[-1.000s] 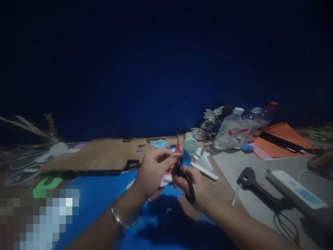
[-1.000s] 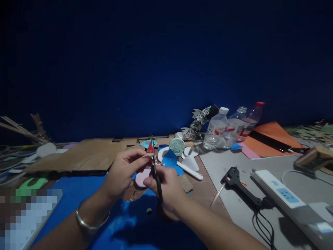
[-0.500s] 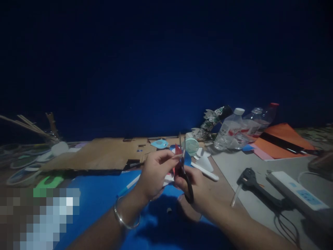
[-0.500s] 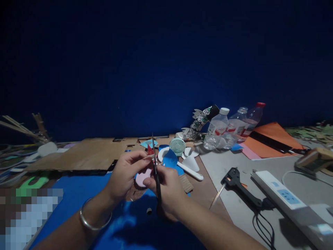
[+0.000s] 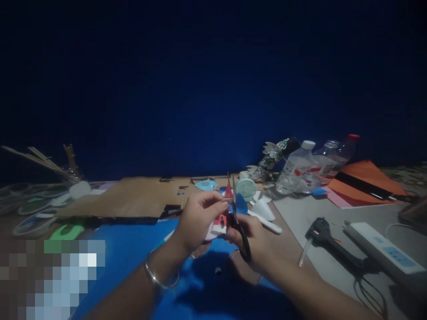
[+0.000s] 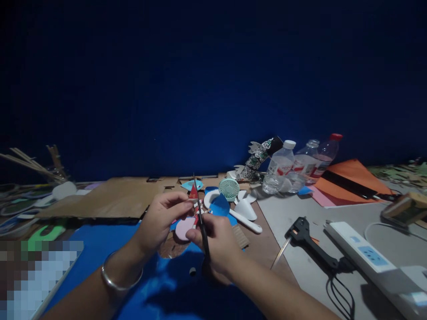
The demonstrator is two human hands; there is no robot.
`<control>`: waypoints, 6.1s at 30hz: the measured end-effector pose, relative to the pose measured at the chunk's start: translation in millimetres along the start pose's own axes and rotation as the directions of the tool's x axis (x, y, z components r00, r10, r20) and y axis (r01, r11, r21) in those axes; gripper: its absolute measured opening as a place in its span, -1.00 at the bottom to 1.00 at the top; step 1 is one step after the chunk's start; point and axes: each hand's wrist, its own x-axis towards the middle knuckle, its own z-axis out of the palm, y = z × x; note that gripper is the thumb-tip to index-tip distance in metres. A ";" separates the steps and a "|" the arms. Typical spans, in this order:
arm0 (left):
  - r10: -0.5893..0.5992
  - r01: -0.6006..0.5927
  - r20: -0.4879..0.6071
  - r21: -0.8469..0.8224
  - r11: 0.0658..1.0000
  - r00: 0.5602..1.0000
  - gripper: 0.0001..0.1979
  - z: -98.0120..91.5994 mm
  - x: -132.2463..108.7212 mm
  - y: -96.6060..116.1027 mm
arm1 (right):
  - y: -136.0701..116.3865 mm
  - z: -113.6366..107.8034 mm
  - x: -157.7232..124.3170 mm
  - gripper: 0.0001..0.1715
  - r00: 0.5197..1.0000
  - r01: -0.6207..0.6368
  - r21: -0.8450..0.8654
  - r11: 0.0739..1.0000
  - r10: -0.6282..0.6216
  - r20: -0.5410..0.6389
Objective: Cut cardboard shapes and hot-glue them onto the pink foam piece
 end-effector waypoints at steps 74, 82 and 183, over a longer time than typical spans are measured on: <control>0.081 -0.069 -0.164 0.080 0.994 0.983 -0.92 -0.2 1.8 -4.3 | -3.2 -0.5 -1.9 -0.56 0.997 -0.076 0.069 0.995 0.075 0.020; 0.077 -0.072 -0.176 0.034 0.997 0.981 -0.91 -2.1 2.2 -2.6 | -2.6 -0.4 -0.8 -0.57 0.996 -0.093 0.023 0.995 0.093 -0.001; -0.125 -0.031 0.220 0.595 0.803 0.968 -0.82 -21.1 -32.5 15.4 | 11.0 -77.2 -33.0 -0.62 0.981 -0.032 -0.875 0.482 0.183 0.064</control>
